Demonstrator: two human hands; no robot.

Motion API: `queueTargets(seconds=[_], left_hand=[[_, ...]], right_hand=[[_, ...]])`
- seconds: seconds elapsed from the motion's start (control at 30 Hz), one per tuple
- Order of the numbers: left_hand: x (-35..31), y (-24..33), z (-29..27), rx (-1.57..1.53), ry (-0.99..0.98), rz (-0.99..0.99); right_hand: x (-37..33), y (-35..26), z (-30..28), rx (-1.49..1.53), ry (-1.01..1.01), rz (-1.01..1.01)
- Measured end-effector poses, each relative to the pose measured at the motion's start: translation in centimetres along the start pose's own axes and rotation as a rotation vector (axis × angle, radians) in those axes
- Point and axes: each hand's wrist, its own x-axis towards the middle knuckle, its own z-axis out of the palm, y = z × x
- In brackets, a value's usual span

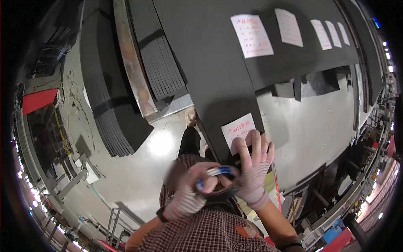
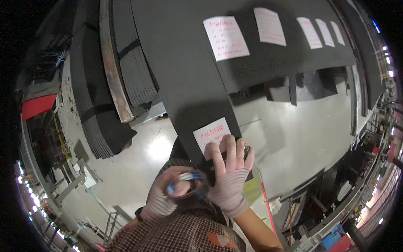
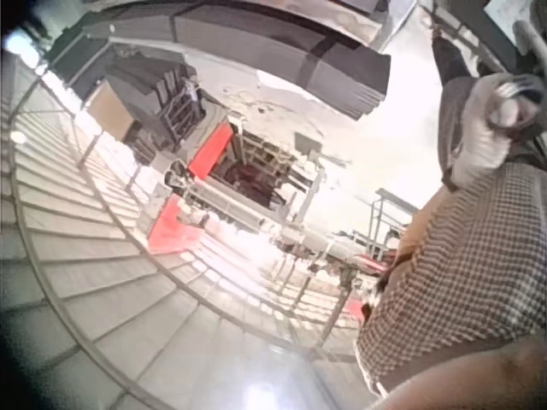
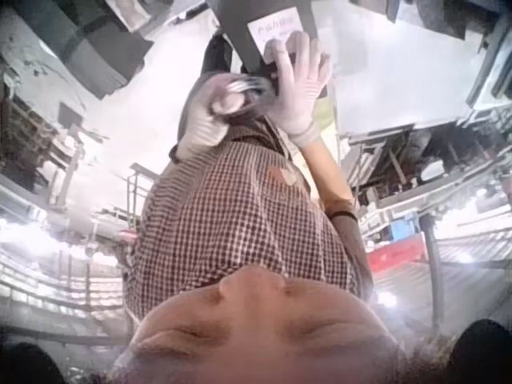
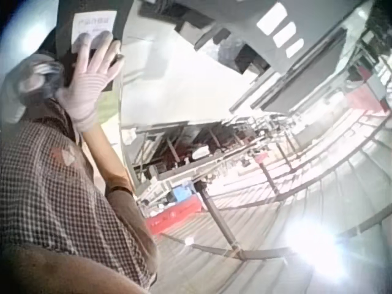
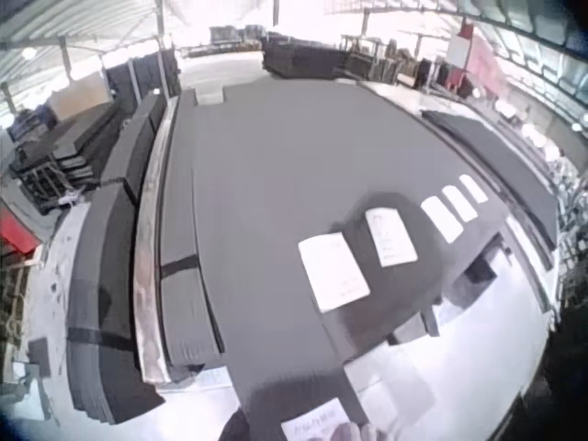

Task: Cutting, measuring, labeling, and applying adhesive to insulation foam boards on a factory production line.

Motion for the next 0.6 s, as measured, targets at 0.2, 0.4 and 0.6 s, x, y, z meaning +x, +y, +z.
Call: queueTargets(seconds=[0.2, 0.4, 0.6], left_hand=[[6.8, -2.8, 0.7, -0.742, 0.049, -0.094], [7.5, -2.5, 0.2, 0.423, 0.159, 0.130], [7.9, -2.7, 1.2, 0.668, 0.147, 0.058]], right_hand=[[2.2, 0.4, -3.9, 0.350, -0.141, -0.629], [9.5, 7.1, -8.6, -0.072, -0.788, -0.441], [5.0, 21.7, 8.2, 0.040, -0.620, -0.026]])
